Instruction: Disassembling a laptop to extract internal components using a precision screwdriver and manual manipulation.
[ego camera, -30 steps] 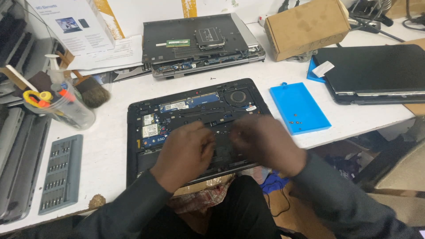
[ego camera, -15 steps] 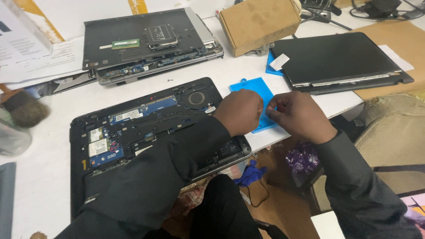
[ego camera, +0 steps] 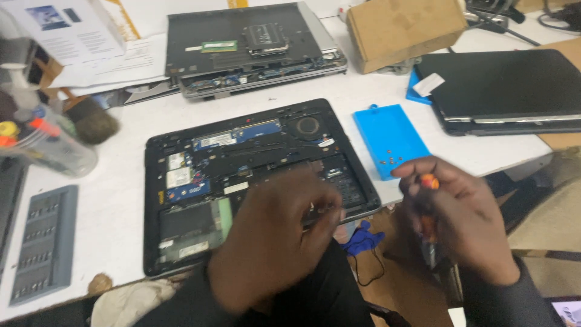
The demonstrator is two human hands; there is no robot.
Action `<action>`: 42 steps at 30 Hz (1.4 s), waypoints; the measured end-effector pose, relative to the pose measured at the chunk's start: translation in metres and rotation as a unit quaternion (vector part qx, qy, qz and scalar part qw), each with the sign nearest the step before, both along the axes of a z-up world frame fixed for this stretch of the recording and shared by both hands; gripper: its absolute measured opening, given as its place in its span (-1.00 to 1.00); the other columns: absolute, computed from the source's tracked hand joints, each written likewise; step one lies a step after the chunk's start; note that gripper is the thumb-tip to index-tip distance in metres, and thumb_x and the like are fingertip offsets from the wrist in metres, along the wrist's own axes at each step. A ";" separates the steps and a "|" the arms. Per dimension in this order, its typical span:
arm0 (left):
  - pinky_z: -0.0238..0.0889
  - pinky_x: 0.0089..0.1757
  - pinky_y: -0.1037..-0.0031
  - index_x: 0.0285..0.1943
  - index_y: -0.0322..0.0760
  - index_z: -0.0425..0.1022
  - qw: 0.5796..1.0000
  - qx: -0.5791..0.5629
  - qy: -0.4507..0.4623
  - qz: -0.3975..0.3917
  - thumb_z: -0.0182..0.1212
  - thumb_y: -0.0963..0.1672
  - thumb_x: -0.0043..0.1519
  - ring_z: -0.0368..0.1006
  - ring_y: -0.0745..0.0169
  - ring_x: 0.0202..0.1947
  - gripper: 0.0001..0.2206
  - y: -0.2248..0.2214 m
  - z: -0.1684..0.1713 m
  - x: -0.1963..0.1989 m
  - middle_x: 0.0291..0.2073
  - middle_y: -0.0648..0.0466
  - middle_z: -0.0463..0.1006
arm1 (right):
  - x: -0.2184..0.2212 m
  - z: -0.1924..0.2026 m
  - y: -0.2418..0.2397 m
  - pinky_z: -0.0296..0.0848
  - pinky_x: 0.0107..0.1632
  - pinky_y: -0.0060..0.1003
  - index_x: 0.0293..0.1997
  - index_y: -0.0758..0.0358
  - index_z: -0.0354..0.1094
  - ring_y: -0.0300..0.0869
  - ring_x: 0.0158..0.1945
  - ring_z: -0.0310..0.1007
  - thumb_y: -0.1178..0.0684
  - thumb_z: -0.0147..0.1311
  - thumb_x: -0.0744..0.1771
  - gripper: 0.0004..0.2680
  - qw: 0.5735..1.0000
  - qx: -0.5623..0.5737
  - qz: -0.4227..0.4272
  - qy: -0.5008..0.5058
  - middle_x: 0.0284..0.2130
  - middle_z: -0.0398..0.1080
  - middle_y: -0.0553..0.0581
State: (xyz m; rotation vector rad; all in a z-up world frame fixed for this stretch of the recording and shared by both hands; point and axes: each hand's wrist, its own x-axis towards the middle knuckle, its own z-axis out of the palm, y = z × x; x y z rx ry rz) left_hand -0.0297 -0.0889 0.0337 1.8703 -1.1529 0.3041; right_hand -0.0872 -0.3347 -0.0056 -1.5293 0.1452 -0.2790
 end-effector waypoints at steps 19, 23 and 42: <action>0.55 -0.33 0.68 -0.10 -0.43 0.73 0.880 -0.326 0.314 0.143 0.51 -0.20 0.14 0.69 0.30 -0.36 -0.81 0.103 -0.184 -0.115 -0.30 -0.16 0.76 | -0.054 -0.183 0.130 0.65 -0.04 -0.45 -0.16 0.23 0.43 -0.20 -0.21 0.70 0.05 0.26 0.25 -0.83 0.968 -0.123 0.055 -0.213 -0.29 0.64 0.21; 0.55 -0.18 0.68 0.04 -0.46 0.69 0.805 -0.333 0.486 0.072 0.39 -0.18 0.22 0.73 0.25 -0.25 -0.75 0.112 -0.171 -0.111 -0.17 -0.19 0.76 | -0.051 -0.207 0.098 0.68 0.00 -0.30 -0.12 0.33 0.53 -0.08 -0.12 0.78 0.16 0.32 0.23 -0.80 0.973 -0.093 0.169 -0.125 -0.22 0.70 0.29; 0.34 -0.47 0.44 -0.21 -0.26 0.60 0.957 -0.150 0.096 0.228 0.23 -0.05 0.33 0.50 0.28 -0.57 -0.80 0.113 -0.092 -0.077 -0.41 0.09 0.67 | -0.012 -0.092 0.144 0.68 -0.36 -0.15 0.12 0.42 0.32 0.10 -0.57 0.60 0.31 0.16 0.24 -0.68 0.979 0.129 0.069 -0.145 -0.27 0.48 0.43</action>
